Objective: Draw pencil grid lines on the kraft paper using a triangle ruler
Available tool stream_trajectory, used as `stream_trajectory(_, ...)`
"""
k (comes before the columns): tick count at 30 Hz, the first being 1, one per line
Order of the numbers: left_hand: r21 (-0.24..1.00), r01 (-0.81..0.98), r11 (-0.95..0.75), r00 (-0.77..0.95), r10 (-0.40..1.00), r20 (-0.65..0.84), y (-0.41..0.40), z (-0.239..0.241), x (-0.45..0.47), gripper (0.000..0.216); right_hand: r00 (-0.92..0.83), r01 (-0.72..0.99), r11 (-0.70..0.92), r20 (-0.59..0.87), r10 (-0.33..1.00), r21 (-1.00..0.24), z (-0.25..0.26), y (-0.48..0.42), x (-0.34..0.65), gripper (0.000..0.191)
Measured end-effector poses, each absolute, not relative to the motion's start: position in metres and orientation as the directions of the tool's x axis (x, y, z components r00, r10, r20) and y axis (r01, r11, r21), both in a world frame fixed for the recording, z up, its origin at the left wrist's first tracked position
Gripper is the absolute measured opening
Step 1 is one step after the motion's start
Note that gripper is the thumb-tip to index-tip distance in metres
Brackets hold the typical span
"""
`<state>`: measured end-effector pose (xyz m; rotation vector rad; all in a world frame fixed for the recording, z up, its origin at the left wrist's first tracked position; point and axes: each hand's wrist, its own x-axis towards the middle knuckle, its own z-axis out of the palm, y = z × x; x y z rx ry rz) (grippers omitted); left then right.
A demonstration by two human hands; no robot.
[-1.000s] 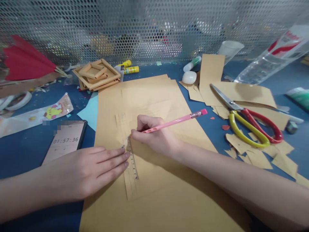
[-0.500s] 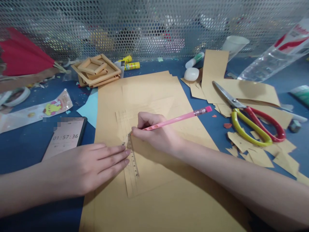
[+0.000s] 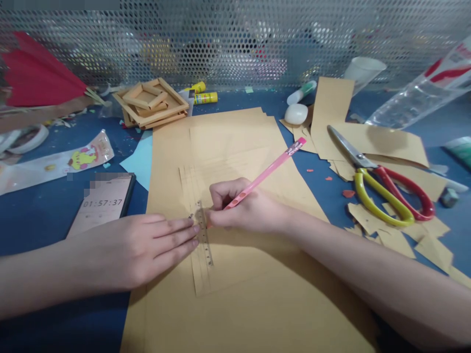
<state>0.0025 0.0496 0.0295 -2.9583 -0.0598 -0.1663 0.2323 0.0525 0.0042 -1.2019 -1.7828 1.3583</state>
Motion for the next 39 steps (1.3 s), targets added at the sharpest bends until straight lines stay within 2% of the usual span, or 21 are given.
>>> stream_trajectory(9, -0.167, 0.047, -0.985, 0.991, 0.025, 0.13, 0.05, 0.027, 0.003, 0.028, -0.571, 0.25, -0.04, -0.18, 0.801, -0.968, 0.006, 0.056, 0.237, 0.027)
stream_trajectory(13, -0.172, 0.04, -0.984, 0.99, 0.015, 0.142, 0.049, 0.027, 0.003, 0.028, -0.493, 0.157, -0.044, -0.117, 0.862, -0.987, 0.011, 0.06, 0.24, 0.028)
stream_trajectory(16, -0.182, 0.054, -0.982, 0.987, 0.024, 0.161, 0.049, 0.027, 0.003, 0.029, -0.363, 0.108, -0.022, -0.06, 0.93, -0.994, 0.021, 0.056, 0.24, 0.025)
stream_trajectory(21, -0.187, 0.047, -0.981, 0.986, 0.015, 0.168, 0.048, 0.026, 0.002, 0.027, -0.162, 0.222, -0.151, -0.189, 0.969, -0.963, 0.036, 0.025, 0.229, 0.021)
stream_trajectory(23, -0.2, 0.043, -0.979, 0.986, 0.009, 0.169, 0.044, 0.028, 0.002, 0.026, -0.118, 0.296, -0.14, -0.182, 0.976, -0.945, 0.03, 0.011, 0.226, 0.024)
stream_trajectory(29, -0.191, 0.021, -0.981, 0.993, -0.002, 0.119, 0.024, 0.034, 0.001, 0.03, -0.124, 0.371, 0.011, -0.038, 0.992, -0.929, -0.002, -0.004, 0.227, 0.03)
stream_trajectory(39, -0.162, 0.008, -0.987, 0.992, -0.013, 0.129, 0.014, 0.035, 0.005, 0.03, -0.155, 0.392, 0.052, -0.01, 0.988, -0.918, -0.003, -0.003, 0.229, 0.029)
